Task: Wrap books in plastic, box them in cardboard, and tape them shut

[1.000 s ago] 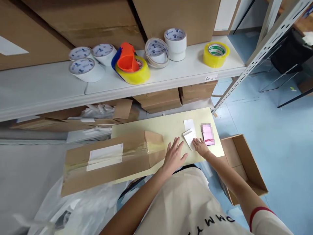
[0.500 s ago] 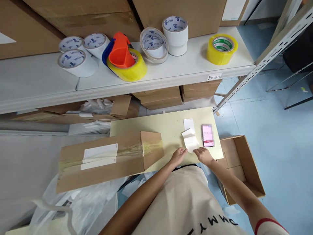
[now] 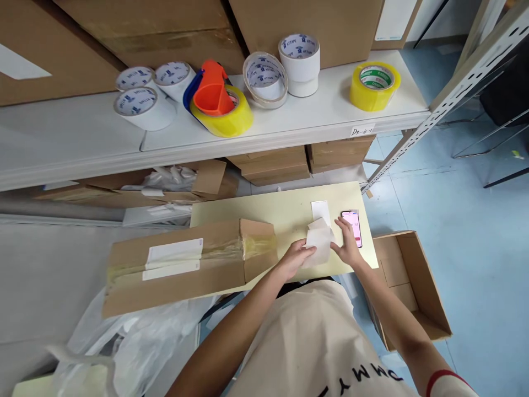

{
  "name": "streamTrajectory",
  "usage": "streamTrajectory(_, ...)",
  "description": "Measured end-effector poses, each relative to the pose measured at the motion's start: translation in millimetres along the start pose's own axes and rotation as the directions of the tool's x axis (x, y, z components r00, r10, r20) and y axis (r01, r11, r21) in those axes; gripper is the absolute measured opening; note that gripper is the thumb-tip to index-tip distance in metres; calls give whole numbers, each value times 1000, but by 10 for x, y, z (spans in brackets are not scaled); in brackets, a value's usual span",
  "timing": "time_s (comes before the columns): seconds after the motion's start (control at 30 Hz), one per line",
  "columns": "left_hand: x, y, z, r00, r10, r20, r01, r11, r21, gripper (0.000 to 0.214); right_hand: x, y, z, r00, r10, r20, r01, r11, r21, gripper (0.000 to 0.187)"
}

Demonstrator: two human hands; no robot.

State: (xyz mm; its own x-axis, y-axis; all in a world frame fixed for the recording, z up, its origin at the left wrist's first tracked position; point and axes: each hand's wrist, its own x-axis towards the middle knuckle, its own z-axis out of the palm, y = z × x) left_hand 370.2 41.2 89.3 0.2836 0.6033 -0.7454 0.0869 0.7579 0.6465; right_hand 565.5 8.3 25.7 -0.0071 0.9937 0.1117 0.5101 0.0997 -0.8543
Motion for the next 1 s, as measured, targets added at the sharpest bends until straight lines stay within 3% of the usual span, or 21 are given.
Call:
streamTrajectory(0.1,-39,127,-145,998,-45,43,44,998,43,47,209,-14,18,990,30,135,-55,981,186,37)
streamTrajectory(0.17,-59,201,-216,994,27,-106,-20,997,71,52,304,-38,88,978,105,180,-148,959,242,35)
streamTrajectory(0.2,-77,235,-237,965,127,-229,-98,987,130,56,336,-56,132,973,153,170,-193,949,250,36)
streamTrajectory(0.23,-104,268,-246,901,274,-337,-196,949,247,58,359,-80,175,971,191,146,-224,942,252,37)
streamTrajectory(0.27,-139,301,-242,808,451,-380,-285,862,418,59,376,-110,215,970,210,121,-234,939,252,37)
streamTrajectory(0.3,-180,338,-223,711,623,-326,-346,713,610,60,388,-145,249,973,207,103,-226,942,247,36)
streamTrajectory(0.33,-222,379,-191,640,747,-180,-375,509,775,61,397,-186,276,978,189,94,-206,949,238,35)
streamTrajectory(0.37,-260,425,-151,610,792,11,-385,285,878,60,402,-229,294,983,160,94,-178,959,223,34)
streamTrajectory(0.43,-306,529,-68,640,696,324,-392,-67,918,48,401,-310,313,988,91,121,-113,975,191,32)
streamTrajectory(0.47,-311,582,-37,671,624,399,-389,-162,907,45,395,-341,316,989,61,137,-86,979,186,31)
streamTrajectory(0.53,-290,671,-12,729,520,445,-371,-247,895,45,369,-373,316,987,40,156,-72,977,202,30)
streamTrajectory(0.6,-247,718,-30,759,481,439,-346,-273,898,40,327,-369,318,984,69,165,-106,969,224,30)
streamTrajectory(0.73,-163,702,-84,745,491,452,-370,-260,892,31,239,-338,341,978,110,174,-148,964,221,33)
streamTrajectory(0.87,-86,674,-105,782,435,446,-405,-189,895,31,198,-336,364,986,88,143,-116,973,199,34)
streamTrajectory(1.0,-13,713,-171,839,438,322,-321,-80,944,35,154,-287,396,992,66,107,-84,981,172,30)
